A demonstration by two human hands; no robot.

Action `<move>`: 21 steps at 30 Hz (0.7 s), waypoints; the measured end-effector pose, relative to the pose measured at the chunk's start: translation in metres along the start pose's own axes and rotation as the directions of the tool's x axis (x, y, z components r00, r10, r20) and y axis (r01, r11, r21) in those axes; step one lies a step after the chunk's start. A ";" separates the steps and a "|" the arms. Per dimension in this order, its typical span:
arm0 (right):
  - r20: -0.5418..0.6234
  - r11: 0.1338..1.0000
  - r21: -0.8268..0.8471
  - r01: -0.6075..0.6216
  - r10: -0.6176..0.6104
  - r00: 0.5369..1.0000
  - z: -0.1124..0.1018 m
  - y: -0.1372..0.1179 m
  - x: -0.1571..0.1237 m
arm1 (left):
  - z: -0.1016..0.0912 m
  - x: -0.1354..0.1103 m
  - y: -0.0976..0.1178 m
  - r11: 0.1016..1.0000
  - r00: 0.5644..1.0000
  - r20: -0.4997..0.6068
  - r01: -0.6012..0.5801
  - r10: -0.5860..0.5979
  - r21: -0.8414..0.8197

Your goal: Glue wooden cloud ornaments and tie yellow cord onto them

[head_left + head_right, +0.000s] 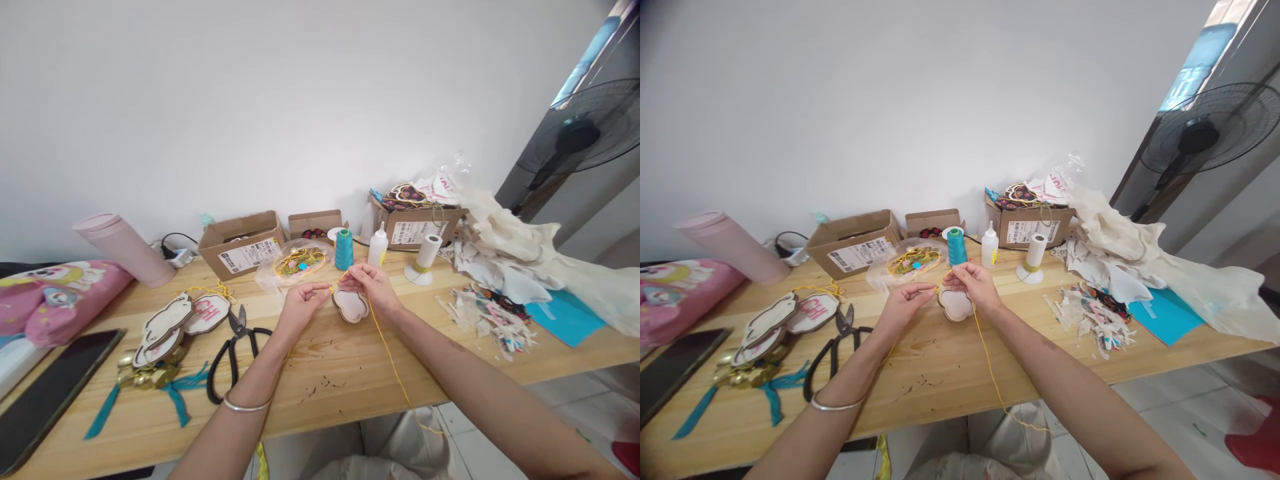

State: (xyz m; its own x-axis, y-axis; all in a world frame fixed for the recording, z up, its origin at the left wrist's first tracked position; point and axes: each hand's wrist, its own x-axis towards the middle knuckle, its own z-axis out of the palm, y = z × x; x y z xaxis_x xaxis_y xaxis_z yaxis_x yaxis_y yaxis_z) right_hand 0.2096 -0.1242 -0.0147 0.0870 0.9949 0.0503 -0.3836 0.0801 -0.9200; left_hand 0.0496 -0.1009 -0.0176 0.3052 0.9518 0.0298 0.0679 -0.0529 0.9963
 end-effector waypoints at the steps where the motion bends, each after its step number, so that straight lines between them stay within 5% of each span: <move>1: 0.002 1.000 0.009 -0.003 0.003 1.000 -0.001 0.001 0.000 | 0.001 0.000 0.000 1.000 1.000 0.001 0.003 -0.003 -0.001; 6: 0.025 0.996 0.072 -0.061 0.059 0.998 -0.003 0.002 0.000 | 0.002 -0.002 0.001 0.999 0.999 0.038 0.033 -0.034 0.005; 12: 0.010 0.991 0.113 -0.073 0.072 0.997 -0.002 -0.002 0.000 | 0.002 -0.002 0.002 0.990 0.990 0.048 -0.133 0.130 0.057; 21: -0.028 0.958 0.242 -0.155 0.167 0.986 -0.003 0.000 0.001 | 0.005 -0.003 0.005 0.995 0.996 0.013 -0.088 0.088 0.045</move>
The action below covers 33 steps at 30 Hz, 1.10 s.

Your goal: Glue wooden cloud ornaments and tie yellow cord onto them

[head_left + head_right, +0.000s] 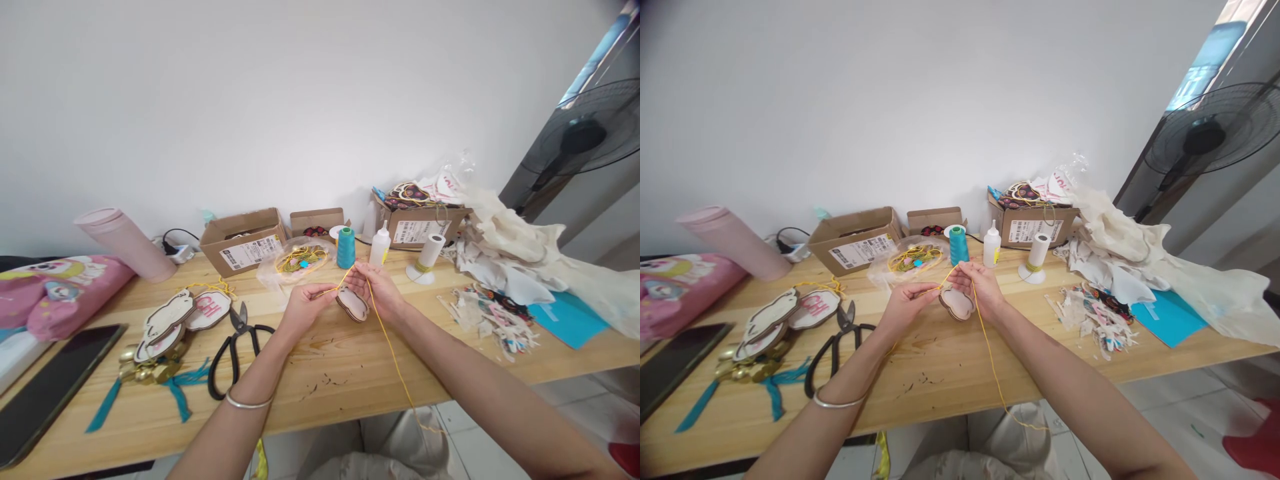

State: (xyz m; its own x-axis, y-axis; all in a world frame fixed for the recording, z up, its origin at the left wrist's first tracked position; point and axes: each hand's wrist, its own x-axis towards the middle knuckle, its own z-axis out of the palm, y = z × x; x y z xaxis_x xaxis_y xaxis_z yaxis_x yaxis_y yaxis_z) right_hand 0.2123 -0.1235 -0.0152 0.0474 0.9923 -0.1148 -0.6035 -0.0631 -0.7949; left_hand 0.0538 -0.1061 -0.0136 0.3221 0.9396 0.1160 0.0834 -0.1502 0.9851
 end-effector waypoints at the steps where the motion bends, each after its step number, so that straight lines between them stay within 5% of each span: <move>1: 0.010 1.000 -0.019 0.016 -0.016 1.000 0.000 0.000 0.000 | 0.000 0.000 0.000 1.000 1.000 -0.009 0.003 -0.003 -0.008; 11: 0.149 0.901 -0.344 0.265 -0.226 0.962 0.003 0.000 -0.004 | -0.002 0.002 -0.008 0.999 0.998 0.050 -0.030 0.029 0.015; 13: 0.238 0.781 -0.475 0.406 -0.330 0.913 0.005 0.000 -0.007 | -0.002 0.001 -0.006 1.000 0.997 0.077 -0.005 0.006 -0.008; 16: 0.441 0.464 -0.660 0.591 -0.398 0.805 0.006 0.002 -0.009 | -0.002 0.000 -0.005 0.998 0.996 0.090 0.029 -0.024 -0.056; 18: 0.519 0.260 -0.729 0.634 -0.394 0.758 0.004 0.005 -0.007 | -0.002 0.001 -0.005 0.996 0.996 0.083 0.044 -0.038 -0.071; 20: 0.532 0.155 -0.764 0.626 -0.397 0.748 0.000 0.008 -0.003 | -0.002 0.001 -0.004 0.997 0.997 0.069 0.043 -0.039 -0.068; 33: 0.487 0.162 -0.806 0.569 -0.364 0.794 -0.005 0.005 0.001 | -0.003 0.003 -0.008 0.967 0.991 0.046 0.130 -0.123 -0.219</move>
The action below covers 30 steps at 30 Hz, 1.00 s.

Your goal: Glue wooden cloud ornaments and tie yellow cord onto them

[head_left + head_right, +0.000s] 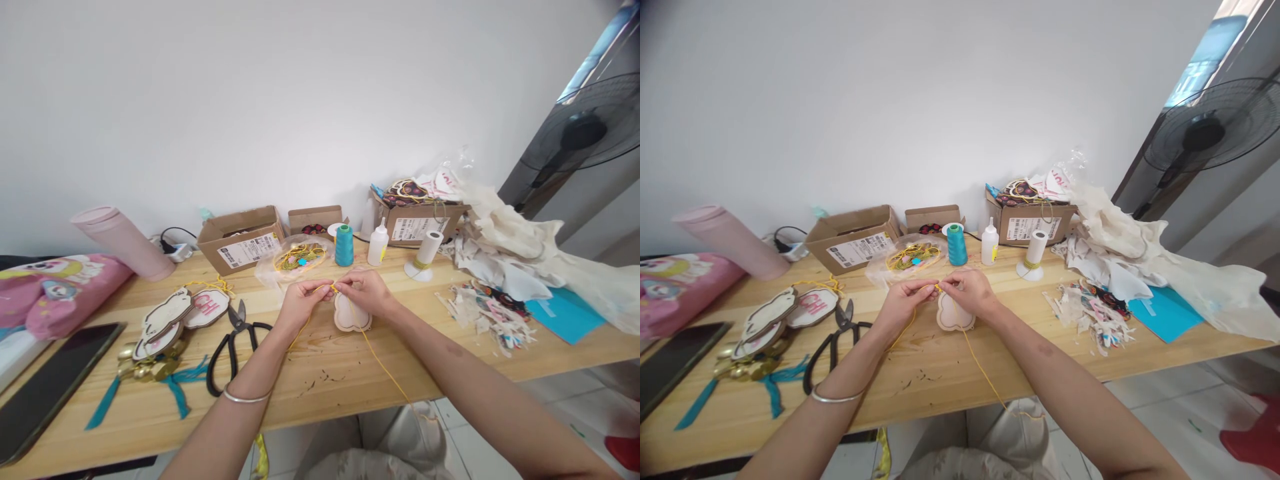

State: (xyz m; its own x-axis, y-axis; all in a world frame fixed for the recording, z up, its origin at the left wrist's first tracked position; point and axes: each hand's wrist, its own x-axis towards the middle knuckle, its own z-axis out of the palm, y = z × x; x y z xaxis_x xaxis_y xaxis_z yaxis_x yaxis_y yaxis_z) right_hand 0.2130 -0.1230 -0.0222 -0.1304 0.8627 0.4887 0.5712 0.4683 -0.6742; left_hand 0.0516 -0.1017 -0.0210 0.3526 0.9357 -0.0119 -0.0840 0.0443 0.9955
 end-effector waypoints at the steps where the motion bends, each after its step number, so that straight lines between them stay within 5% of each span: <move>1: -0.009 1.000 0.009 -0.013 0.013 1.000 0.001 0.000 0.000 | 0.000 0.000 0.000 1.000 1.000 0.009 -0.003 0.003 0.010; 7: -0.025 0.995 0.052 -0.089 0.090 0.996 0.007 0.002 -0.002 | 0.001 -0.001 0.005 0.990 0.999 -0.028 -0.039 0.043 0.134; 19: -0.057 1.000 0.022 -0.002 0.003 0.998 0.006 -0.002 -0.004 | 0.003 -0.005 0.011 0.988 0.996 -0.086 0.014 0.000 0.155; 30: -0.125 0.982 0.169 -0.080 0.102 0.987 0.007 -0.004 -0.007 | 0.002 -0.006 0.009 0.985 0.999 0.017 -0.053 0.051 0.163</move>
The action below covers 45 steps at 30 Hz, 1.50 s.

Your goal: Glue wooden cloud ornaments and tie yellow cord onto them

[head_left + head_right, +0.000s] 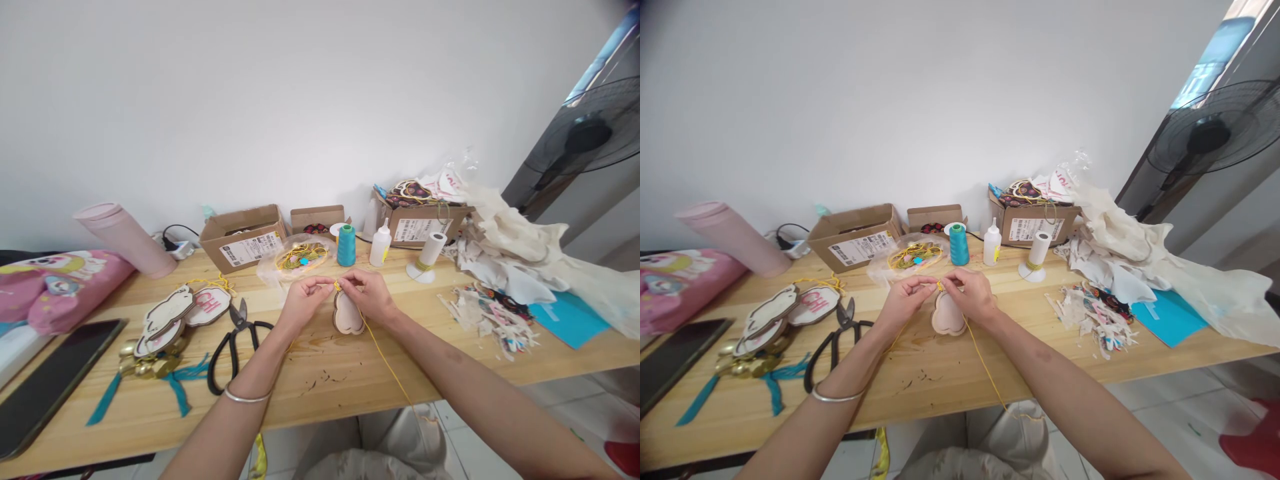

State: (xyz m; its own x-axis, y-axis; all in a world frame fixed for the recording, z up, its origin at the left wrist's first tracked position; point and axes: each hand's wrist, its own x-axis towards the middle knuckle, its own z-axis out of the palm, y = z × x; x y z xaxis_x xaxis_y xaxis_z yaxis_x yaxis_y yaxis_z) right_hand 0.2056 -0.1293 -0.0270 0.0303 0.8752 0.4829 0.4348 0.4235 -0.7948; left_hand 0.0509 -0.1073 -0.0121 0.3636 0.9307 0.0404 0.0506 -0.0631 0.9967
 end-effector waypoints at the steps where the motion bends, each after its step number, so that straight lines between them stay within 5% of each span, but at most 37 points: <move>1: -0.010 1.000 -0.002 -0.003 0.003 1.000 0.000 -0.001 0.000 | 0.000 0.000 0.000 1.000 1.000 -0.003 0.009 -0.009 -0.015; 7: -0.004 0.994 0.077 -0.080 0.080 0.997 0.002 -0.004 0.001 | 0.002 -0.001 0.004 0.993 0.997 -0.010 0.074 -0.075 -0.091; 11: 0.164 0.941 0.264 -0.213 0.174 0.971 0.003 -0.005 0.002 | 0.001 0.000 0.003 0.996 0.998 -0.031 0.047 -0.049 -0.070; 15: 0.292 0.946 0.210 -0.246 0.180 0.940 0.002 -0.008 0.002 | 0.000 0.002 0.000 0.996 0.998 -0.038 0.045 -0.048 -0.078; 29: 0.143 0.940 0.183 -0.288 0.264 0.954 -0.006 -0.011 0.006 | 0.000 0.000 0.004 0.994 0.996 -0.023 0.089 -0.091 -0.063; 39: 0.102 0.985 0.108 -0.132 0.121 0.987 -0.006 -0.015 0.006 | 0.000 0.001 0.000 0.965 0.982 0.083 0.183 -0.170 -0.186; 45: 0.099 0.980 0.084 -0.182 0.173 0.980 -0.006 -0.011 0.005 | -0.001 -0.001 0.000 0.978 0.987 0.083 0.151 -0.141 -0.144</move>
State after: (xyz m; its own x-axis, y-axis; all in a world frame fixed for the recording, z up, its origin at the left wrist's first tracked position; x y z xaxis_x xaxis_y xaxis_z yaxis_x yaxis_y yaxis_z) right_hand 0.2065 -0.1306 -0.0135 0.0160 0.9541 0.2992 0.3451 0.2756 -0.8972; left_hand 0.0500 -0.1075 -0.0124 0.4284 0.8974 -0.1060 -0.0294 0.1311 0.9909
